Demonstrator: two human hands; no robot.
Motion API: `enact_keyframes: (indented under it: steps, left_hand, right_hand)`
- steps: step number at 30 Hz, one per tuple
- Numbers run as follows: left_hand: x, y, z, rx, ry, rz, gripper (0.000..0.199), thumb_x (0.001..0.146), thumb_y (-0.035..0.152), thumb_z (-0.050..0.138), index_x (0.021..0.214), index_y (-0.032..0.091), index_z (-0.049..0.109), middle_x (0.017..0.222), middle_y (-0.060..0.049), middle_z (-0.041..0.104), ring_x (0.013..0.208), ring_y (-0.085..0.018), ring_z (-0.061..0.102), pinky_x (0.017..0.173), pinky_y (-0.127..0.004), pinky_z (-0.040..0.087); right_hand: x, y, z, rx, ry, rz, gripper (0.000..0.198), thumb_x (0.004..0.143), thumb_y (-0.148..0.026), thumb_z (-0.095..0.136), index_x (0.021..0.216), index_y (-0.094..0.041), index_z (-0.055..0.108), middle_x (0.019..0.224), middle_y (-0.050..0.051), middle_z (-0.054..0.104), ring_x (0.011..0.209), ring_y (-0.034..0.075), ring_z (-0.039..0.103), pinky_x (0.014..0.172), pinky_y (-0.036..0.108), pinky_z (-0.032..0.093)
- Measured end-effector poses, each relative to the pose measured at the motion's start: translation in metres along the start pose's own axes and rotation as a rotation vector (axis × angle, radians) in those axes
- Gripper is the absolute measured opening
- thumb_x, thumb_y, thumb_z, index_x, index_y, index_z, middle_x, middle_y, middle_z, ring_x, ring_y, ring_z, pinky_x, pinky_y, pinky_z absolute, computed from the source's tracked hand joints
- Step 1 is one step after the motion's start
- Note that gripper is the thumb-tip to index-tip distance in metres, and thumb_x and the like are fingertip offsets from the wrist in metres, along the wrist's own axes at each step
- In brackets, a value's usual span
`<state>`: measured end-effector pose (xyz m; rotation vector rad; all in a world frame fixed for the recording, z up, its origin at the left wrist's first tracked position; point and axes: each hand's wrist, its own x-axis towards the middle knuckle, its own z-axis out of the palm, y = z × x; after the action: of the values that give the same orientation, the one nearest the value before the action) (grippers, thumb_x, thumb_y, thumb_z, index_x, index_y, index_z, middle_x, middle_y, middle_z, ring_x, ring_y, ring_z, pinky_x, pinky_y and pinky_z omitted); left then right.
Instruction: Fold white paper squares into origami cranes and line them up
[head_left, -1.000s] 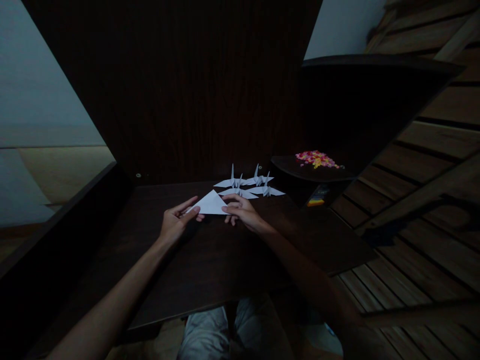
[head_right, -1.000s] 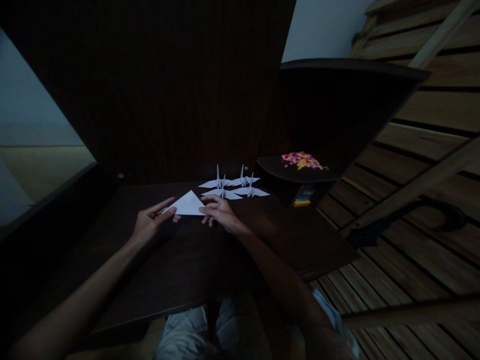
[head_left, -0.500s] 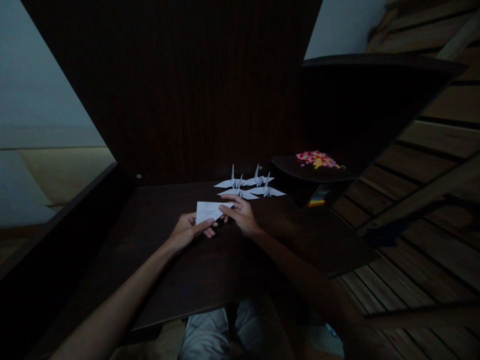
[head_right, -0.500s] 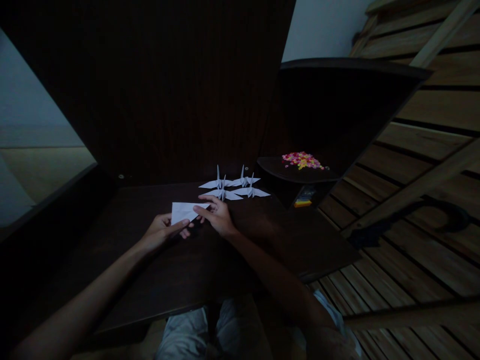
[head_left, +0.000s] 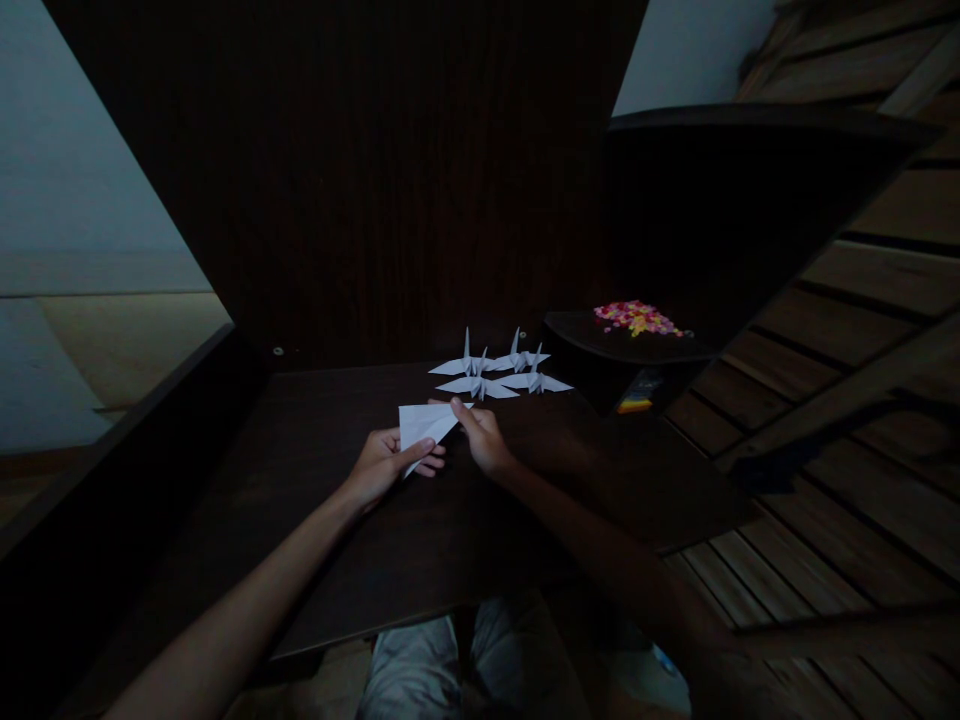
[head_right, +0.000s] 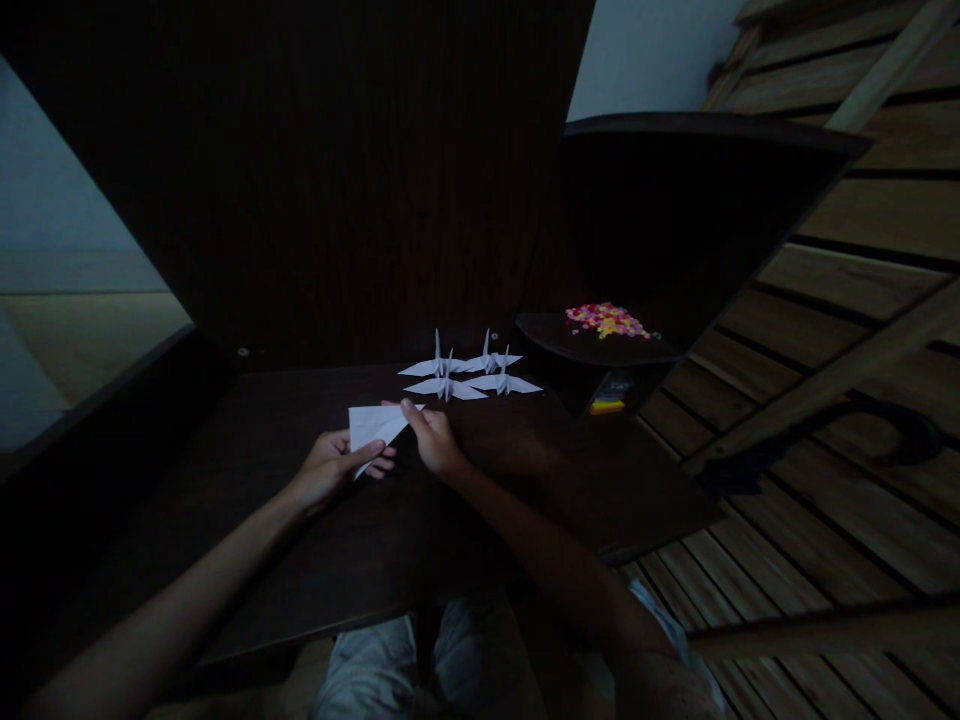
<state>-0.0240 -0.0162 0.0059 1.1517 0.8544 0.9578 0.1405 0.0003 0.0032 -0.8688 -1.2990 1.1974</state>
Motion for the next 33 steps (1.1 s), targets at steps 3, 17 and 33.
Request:
enact_keyframes:
  steps: [3, 17, 33]
  left_hand:
    - [0.0, -0.001, 0.003, -0.036, -0.01, -0.01, 0.037, 0.069, 0.036, 0.077, 0.091, 0.007, 0.069, 0.088, -0.016, 0.073, 0.07, -0.022, 0.07, 0.063, -0.032, 0.058]
    - [-0.003, 0.004, 0.012, -0.032, 0.104, 0.078, 0.045, 0.07, 0.04, 0.074, 0.1, 0.008, 0.062, 0.086, -0.014, 0.073, 0.074, -0.025, 0.07, 0.072, -0.039, 0.058]
    - [-0.007, 0.01, 0.001, 0.094, 0.065, 0.112, 0.081, 0.061, 0.04, 0.08, 0.129, 0.008, 0.05, 0.082, -0.013, 0.073, 0.077, -0.027, 0.07, 0.066, -0.034, 0.054]
  right_hand:
    - [0.001, -0.003, -0.003, -0.012, 0.043, -0.012, 0.05, 0.078, -0.062, 0.052, 0.085, -0.018, 0.072, 0.079, 0.006, 0.069, 0.082, 0.022, 0.063, 0.083, 0.035, 0.046]
    - [0.008, 0.016, -0.009, -0.026, 0.19, 0.025, 0.05, 0.074, -0.063, 0.056, 0.06, -0.015, 0.063, 0.057, 0.003, 0.058, 0.061, 0.017, 0.058, 0.061, 0.03, 0.048]
    - [0.007, 0.008, -0.005, 0.127, 0.115, 0.176, 0.053, 0.066, -0.065, 0.064, 0.075, -0.013, 0.068, 0.067, 0.005, 0.067, 0.057, 0.014, 0.063, 0.051, 0.024, 0.054]
